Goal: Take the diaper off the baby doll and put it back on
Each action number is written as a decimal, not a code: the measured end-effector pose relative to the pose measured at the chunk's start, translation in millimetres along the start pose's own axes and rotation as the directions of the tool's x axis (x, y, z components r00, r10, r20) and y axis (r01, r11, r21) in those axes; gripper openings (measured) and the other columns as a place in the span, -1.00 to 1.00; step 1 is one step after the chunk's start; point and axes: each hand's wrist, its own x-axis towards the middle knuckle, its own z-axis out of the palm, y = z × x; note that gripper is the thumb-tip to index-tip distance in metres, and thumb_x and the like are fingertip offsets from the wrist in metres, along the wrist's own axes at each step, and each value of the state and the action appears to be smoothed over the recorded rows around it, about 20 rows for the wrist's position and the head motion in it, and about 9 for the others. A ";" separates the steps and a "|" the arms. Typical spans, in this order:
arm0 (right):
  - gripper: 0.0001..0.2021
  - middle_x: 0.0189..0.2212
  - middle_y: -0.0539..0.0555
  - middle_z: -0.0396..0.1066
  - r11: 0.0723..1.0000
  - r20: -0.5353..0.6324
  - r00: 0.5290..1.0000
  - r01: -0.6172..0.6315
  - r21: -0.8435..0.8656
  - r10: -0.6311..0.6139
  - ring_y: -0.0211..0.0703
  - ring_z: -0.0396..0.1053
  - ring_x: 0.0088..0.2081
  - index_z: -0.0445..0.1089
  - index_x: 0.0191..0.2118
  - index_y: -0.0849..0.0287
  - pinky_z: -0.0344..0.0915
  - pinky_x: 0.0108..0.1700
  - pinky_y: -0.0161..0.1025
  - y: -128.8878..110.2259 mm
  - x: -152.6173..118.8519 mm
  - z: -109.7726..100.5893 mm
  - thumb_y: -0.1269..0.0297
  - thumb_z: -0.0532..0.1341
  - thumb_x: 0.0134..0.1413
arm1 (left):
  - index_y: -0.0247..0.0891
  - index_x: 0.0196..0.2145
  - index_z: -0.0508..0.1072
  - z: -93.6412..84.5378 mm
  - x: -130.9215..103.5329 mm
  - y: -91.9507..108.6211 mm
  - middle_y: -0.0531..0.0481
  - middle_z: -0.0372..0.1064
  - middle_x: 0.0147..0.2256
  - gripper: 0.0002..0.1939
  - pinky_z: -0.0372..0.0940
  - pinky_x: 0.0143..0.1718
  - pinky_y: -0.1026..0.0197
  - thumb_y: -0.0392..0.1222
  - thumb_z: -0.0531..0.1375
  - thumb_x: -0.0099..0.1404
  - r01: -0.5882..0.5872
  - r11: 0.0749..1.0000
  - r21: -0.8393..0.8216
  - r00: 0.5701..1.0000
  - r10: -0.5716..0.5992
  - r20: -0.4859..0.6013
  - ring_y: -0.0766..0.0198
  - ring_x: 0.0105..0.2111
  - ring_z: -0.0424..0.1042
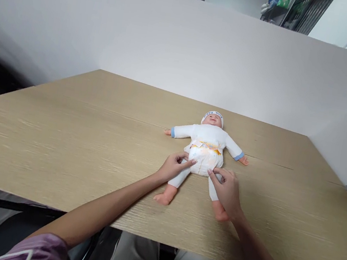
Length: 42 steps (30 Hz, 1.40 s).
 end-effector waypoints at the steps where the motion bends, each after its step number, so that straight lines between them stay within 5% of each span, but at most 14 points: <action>1: -0.67 -0.27 0.11 0.66 0.998 -0.017 0.999 0.045 -0.038 -0.046 0.01 0.41 -0.27 0.64 -0.25 0.06 0.31 -0.14 -0.08 -0.5 -0.9 -0.2 0.00 0.23 0.41 | -0.23 -0.35 0.61 0.3 -0.6 0.2 0.01 0.55 -0.35 -0.53 0.35 -0.22 0.16 0.29 0.39 0.24 -0.007 1.000 0.014 1.000 0.007 -0.016 0.18 -0.31 0.44; 9: -0.74 -0.18 0.17 0.56 0.957 -0.057 0.977 0.191 -0.218 -0.208 0.07 0.38 -0.14 0.63 -0.16 0.09 0.33 -0.02 -0.01 1.3 -4.8 2.9 0.09 0.24 0.42 | -0.21 -0.26 0.69 -1.1 -10.0 -2.9 -0.02 0.60 -0.36 -0.58 0.31 -0.29 0.15 0.23 0.40 0.26 -0.064 0.973 0.224 0.982 0.102 -0.161 0.20 -0.41 0.40; 14: -0.79 -0.20 0.12 0.48 0.992 -0.184 0.975 0.114 -0.054 -0.122 0.00 0.40 -0.19 0.52 -0.13 0.09 0.38 -0.06 -0.06 10.2 -2.0 4.5 0.07 0.26 0.35 | -0.19 -0.17 0.61 -15.7 -4.9 -7.7 -0.02 0.59 -0.28 -0.61 0.36 -0.18 0.13 0.18 0.20 0.47 -0.162 0.907 0.388 0.947 0.254 -0.199 0.19 -0.35 0.44; 17: -0.73 -0.15 0.15 0.50 0.997 -0.324 0.944 0.066 0.030 -0.052 -0.04 0.36 -0.26 0.41 -0.03 0.13 0.38 -0.09 -0.06 29.0 16.9 6.9 0.05 0.21 0.35 | -0.22 -0.03 0.52 -29.8 14.8 -11.4 -0.10 0.57 -0.13 -0.64 0.35 0.03 0.05 0.08 0.08 0.55 -0.189 0.866 0.462 0.911 0.331 -0.248 0.13 -0.17 0.48; 21: -0.57 0.08 0.34 0.48 0.976 -0.348 0.928 0.063 -0.206 -0.133 0.18 0.36 0.09 0.36 0.18 0.21 0.27 0.20 0.15 63.9 63.1 12.1 0.10 0.16 0.32 | -0.24 0.21 0.40 -44.3 55.9 -17.2 -0.29 0.39 0.24 -0.55 0.09 0.34 -0.13 0.00 0.20 0.47 -0.184 0.732 0.656 0.899 0.396 -0.189 -0.10 0.24 0.30; 25: -0.42 0.24 0.41 0.41 0.925 -0.184 0.973 0.062 -0.374 -0.139 0.25 0.31 0.22 0.26 0.35 0.28 0.24 0.23 0.13 90.3 94.6 21.6 0.09 0.14 0.32 | -0.26 0.27 0.37 -49.4 90.8 -26.3 -0.32 0.38 0.28 -0.46 0.07 0.33 -0.13 0.04 0.23 0.45 -0.171 0.569 0.804 0.938 0.345 -0.045 -0.19 0.30 0.25; 34: -0.58 0.00 0.29 0.55 0.928 -0.124 0.990 0.019 -0.373 -0.070 0.15 0.45 -0.01 0.41 0.19 0.24 0.35 0.06 -0.02 100.4 94.1 29.7 0.20 0.14 0.31 | -0.25 0.06 0.54 -50.5 98.5 -38.7 -0.37 0.58 -0.03 -0.55 0.17 0.08 -0.19 0.14 0.19 0.45 -0.067 0.488 0.870 0.958 0.274 -0.080 -0.30 0.03 0.38; 39: -0.64 -0.04 0.29 0.58 0.963 -0.133 0.988 -0.106 -0.247 0.074 0.14 0.49 -0.05 0.48 0.07 0.21 0.37 -0.03 -0.07 81.6 95.1 28.1 0.16 0.14 0.29 | -0.30 -0.09 0.55 -38.2 96.7 -18.1 -0.36 0.58 -0.20 -0.59 0.24 0.00 -0.11 0.12 0.23 0.39 0.050 0.530 0.847 0.979 0.143 -0.147 -0.27 -0.07 0.45; 42: -0.66 -0.09 0.26 0.61 0.975 -0.108 0.982 -0.171 -0.145 0.156 0.09 0.51 -0.10 0.50 0.00 0.18 0.37 -0.08 -0.12 63.4 83.9 15.6 0.13 0.18 0.22 | -0.28 -0.10 0.52 -30.9 76.2 8.1 -0.26 0.58 -0.22 -0.61 0.30 -0.11 0.04 0.11 0.23 0.36 0.127 0.602 0.788 0.972 0.082 -0.220 -0.15 -0.12 0.50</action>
